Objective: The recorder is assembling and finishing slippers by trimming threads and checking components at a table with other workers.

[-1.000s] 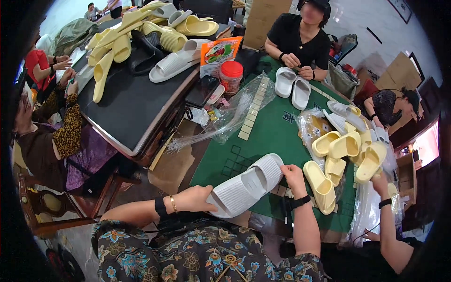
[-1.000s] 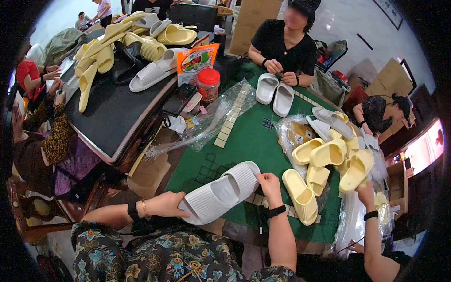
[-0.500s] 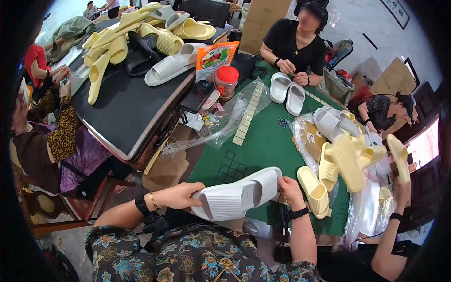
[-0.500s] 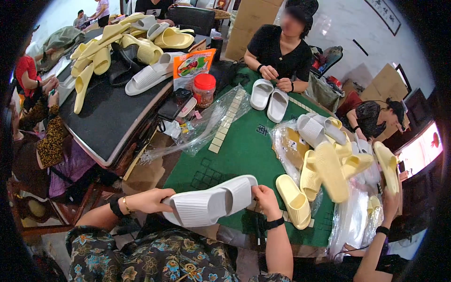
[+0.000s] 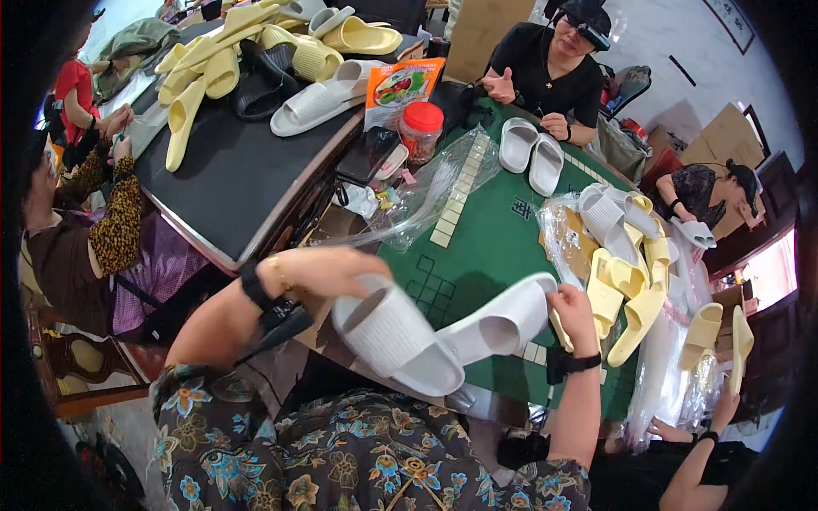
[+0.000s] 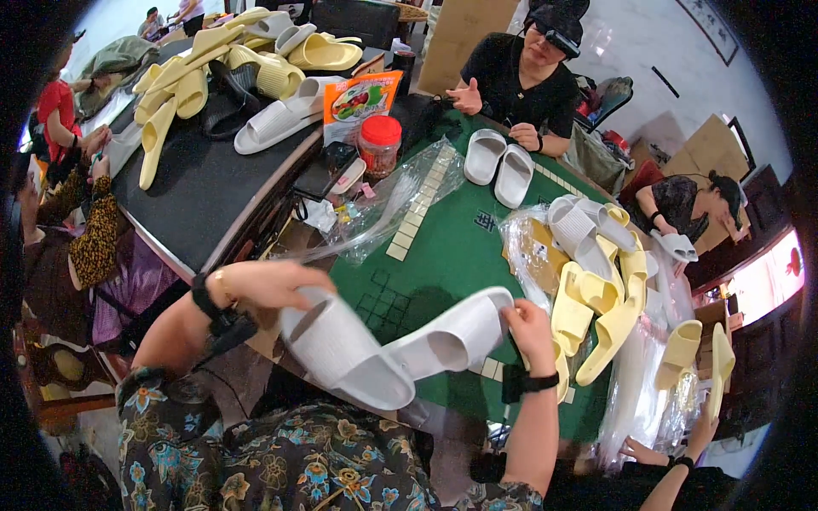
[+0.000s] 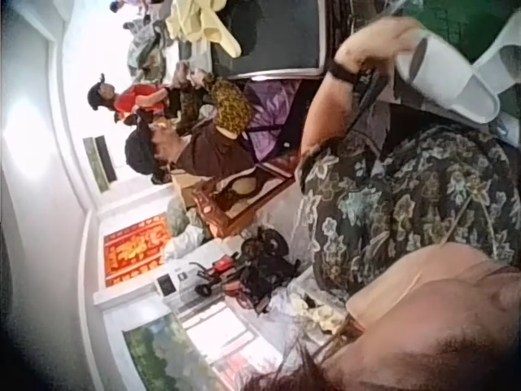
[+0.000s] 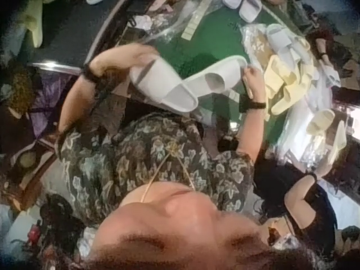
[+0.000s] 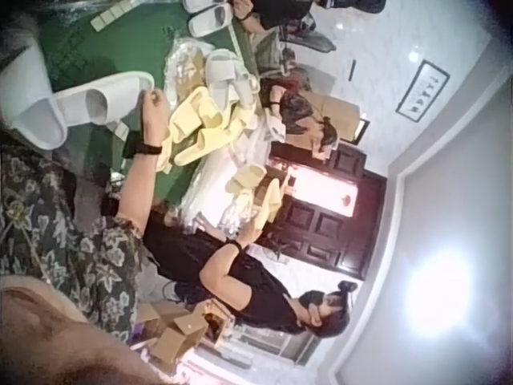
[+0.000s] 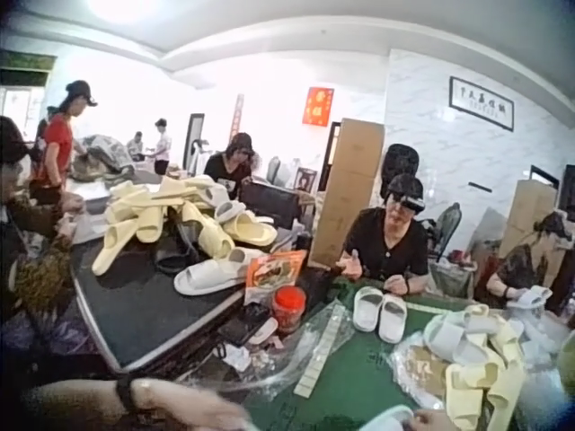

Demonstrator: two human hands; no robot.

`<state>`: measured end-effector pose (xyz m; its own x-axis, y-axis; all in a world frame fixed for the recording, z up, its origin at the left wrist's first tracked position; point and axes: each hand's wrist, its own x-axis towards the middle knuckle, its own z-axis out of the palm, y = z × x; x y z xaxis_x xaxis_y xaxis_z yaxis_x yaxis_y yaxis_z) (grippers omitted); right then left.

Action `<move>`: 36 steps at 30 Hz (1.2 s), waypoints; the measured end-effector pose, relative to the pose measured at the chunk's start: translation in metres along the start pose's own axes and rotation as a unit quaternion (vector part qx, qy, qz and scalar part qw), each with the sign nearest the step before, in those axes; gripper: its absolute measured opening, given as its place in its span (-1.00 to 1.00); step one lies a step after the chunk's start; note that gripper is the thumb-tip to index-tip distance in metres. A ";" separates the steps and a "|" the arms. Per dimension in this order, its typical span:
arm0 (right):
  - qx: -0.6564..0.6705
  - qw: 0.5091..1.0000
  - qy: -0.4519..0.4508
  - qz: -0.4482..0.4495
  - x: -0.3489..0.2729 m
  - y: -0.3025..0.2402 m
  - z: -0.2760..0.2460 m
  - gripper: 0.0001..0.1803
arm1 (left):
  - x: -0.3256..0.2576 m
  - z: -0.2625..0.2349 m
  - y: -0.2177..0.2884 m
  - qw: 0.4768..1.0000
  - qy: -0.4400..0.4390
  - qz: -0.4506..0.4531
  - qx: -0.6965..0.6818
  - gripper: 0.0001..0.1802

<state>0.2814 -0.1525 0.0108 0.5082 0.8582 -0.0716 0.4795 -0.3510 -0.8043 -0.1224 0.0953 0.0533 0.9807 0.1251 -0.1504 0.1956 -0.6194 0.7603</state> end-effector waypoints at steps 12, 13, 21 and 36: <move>-0.204 0.979 -0.006 0.007 -0.039 -0.027 0.087 -0.14 | 0.038 0.093 0.011 0.962 0.254 -0.098 0.038 -0.19; -0.206 0.978 0.024 -0.004 -0.040 -0.021 0.095 -0.18 | 0.037 0.102 0.010 0.957 0.270 -0.090 0.050 -0.22; -0.242 0.970 0.020 0.012 -0.033 -0.012 0.079 -0.30 | 0.030 0.117 -0.015 0.934 0.330 -0.113 0.074 -0.44; 0.196 0.980 0.006 -0.047 -0.066 -0.071 0.086 -0.50 | 0.035 0.112 0.054 0.960 0.278 -0.019 0.008 -0.54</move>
<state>0.1521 -0.1524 0.0220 0.4843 0.8747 0.0175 0.2141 -0.0991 -0.9718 -0.0777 -0.0209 0.0183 0.8214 0.5391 0.1862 0.2357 -0.6180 0.7500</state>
